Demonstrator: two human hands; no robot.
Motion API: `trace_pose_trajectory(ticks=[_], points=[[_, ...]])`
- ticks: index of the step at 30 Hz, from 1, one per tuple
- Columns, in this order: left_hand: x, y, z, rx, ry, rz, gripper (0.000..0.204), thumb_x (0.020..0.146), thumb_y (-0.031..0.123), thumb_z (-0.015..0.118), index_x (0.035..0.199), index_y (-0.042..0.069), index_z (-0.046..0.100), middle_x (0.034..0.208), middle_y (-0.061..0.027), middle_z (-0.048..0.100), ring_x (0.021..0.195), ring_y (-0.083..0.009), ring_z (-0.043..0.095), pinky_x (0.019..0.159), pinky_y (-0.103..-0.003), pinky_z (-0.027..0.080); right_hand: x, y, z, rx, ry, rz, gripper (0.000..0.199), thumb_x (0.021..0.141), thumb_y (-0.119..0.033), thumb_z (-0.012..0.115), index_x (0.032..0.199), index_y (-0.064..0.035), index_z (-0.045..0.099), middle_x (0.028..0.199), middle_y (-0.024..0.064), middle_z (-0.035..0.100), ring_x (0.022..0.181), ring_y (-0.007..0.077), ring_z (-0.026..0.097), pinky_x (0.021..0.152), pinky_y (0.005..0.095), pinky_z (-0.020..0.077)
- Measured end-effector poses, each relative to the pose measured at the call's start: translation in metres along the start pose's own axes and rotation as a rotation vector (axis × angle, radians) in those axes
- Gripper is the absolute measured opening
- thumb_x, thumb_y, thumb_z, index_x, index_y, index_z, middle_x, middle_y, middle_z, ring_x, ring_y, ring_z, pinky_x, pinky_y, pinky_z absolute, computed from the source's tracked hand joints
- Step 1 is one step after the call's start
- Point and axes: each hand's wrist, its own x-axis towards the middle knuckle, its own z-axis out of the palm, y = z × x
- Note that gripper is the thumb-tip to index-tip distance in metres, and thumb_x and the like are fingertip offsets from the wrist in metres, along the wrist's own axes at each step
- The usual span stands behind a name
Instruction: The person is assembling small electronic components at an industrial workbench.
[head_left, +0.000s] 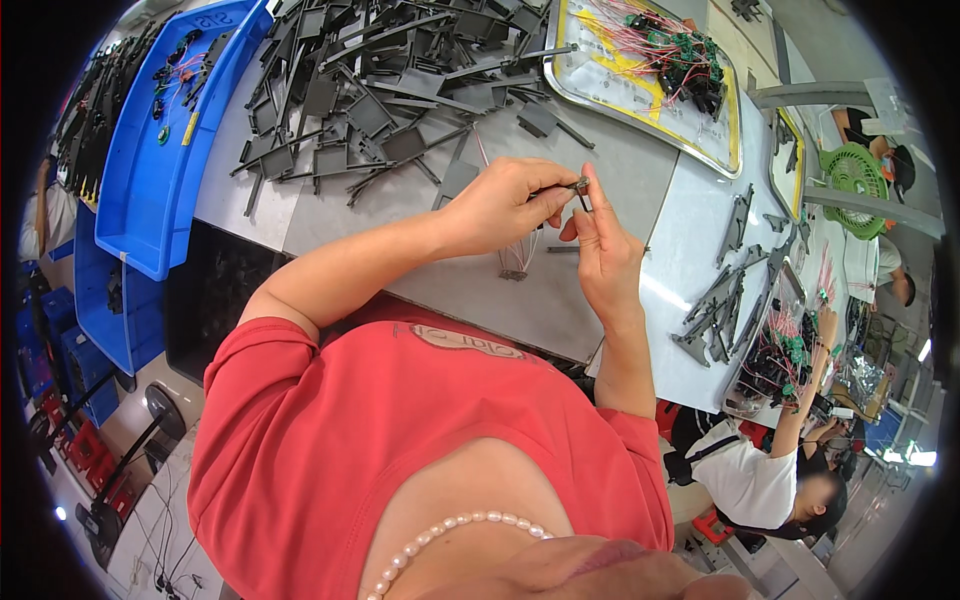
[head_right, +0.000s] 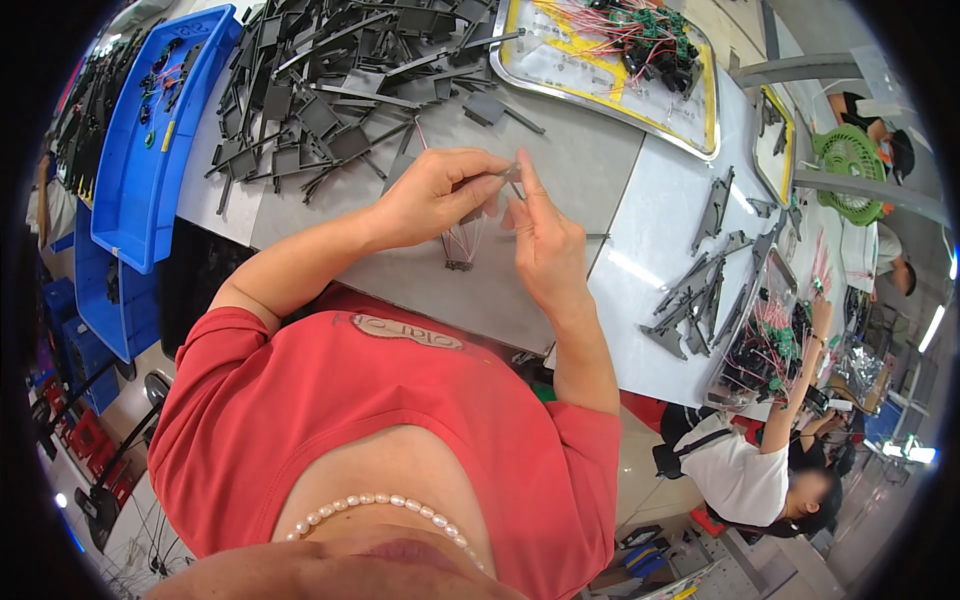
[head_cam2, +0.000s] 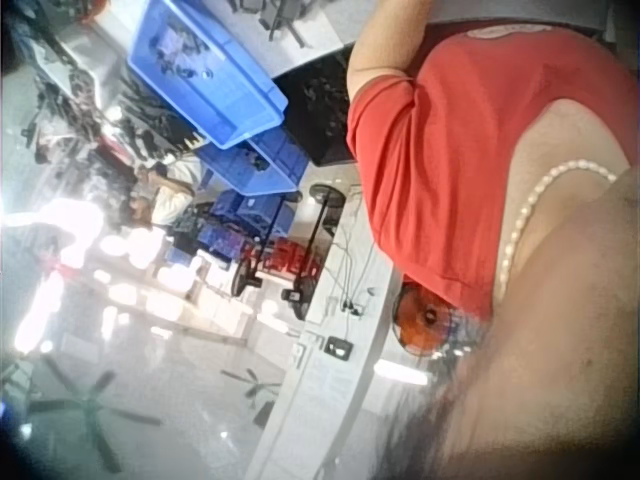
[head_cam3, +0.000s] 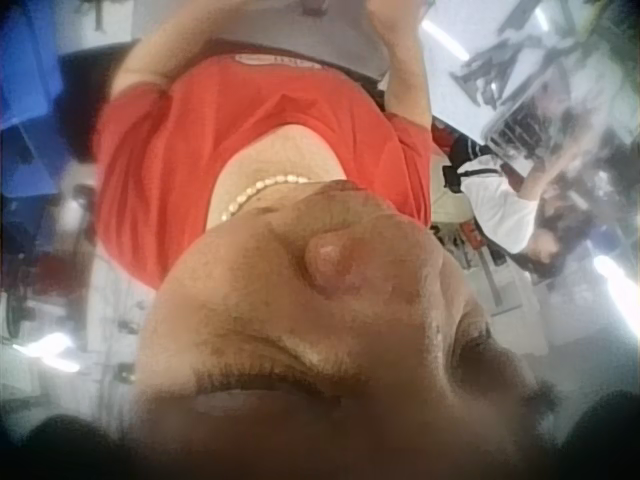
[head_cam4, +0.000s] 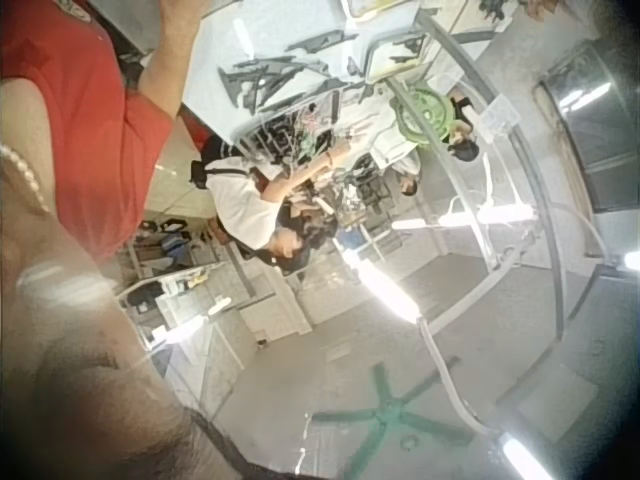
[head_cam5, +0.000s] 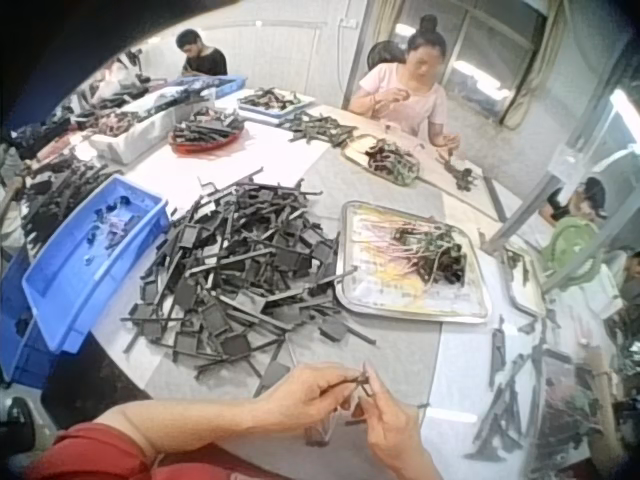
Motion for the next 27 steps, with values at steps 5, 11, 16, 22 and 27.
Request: trace_pose_trajectory(ticks=[5,11,16,22,27], points=[[0.001,0.001,-0.001,0.013,-0.007,0.012,0.011,0.085,0.005,0.051,0.089,-0.003,0.058,0.071,-0.0110,0.059,0.061,-0.0192,0.057,0.058,-0.031,0.045,-0.001,-0.001,0.001,-0.080,0.010,-0.007,0.048,0.088,-0.002,0.047,0.135,-0.0087,0.039,0.066,0.0097,0.059,0.059,0.0167,0.059,0.057,0.0276,0.0469],[-0.001,-0.004,0.002,0.098,-0.006,0.128,0.011,0.085,0.004,0.051,0.090,-0.002,0.058,0.072,-0.0127,0.060,0.062,-0.0210,0.058,0.058,-0.031,0.045,-0.002,0.005,0.006,-0.184,-0.001,-0.013,0.057,0.084,0.001,0.048,0.138,-0.0100,0.032,0.067,0.0166,0.059,0.060,0.0297,0.061,0.057,0.0363,0.0476],[0.002,-0.007,-0.001,-0.089,0.053,-0.120,0.018,0.087,0.008,0.053,0.100,-0.003,0.059,0.071,-0.0082,0.061,0.064,-0.0112,0.058,0.058,-0.026,0.045,0.000,0.002,0.001,0.004,-0.044,0.099,0.048,0.090,-0.006,0.047,0.136,-0.0093,0.036,0.066,0.0049,0.060,0.058,0.0110,0.058,0.056,0.0229,0.0450],[0.000,-0.008,0.001,-0.170,-0.083,-0.151,0.019,0.088,0.010,0.054,0.097,-0.004,0.061,0.076,-0.0075,0.062,0.067,-0.0094,0.057,0.059,-0.024,0.045,0.001,0.006,0.003,0.275,0.081,0.127,0.031,0.092,-0.021,0.053,0.116,-0.0016,0.055,0.063,-0.0038,0.052,0.056,0.0019,0.043,0.049,0.0168,0.0328],[0.001,-0.015,-0.001,0.017,-0.139,0.050,0.022,0.085,0.017,0.060,0.095,-0.002,0.062,0.081,-0.0099,0.062,0.072,-0.0180,0.058,0.066,-0.030,0.046,0.000,0.002,0.000,0.379,0.130,0.227,0.021,0.089,-0.020,0.057,0.097,-0.0006,0.060,0.066,-0.0004,0.058,0.057,0.0040,0.049,0.052,0.0184,0.0384]])
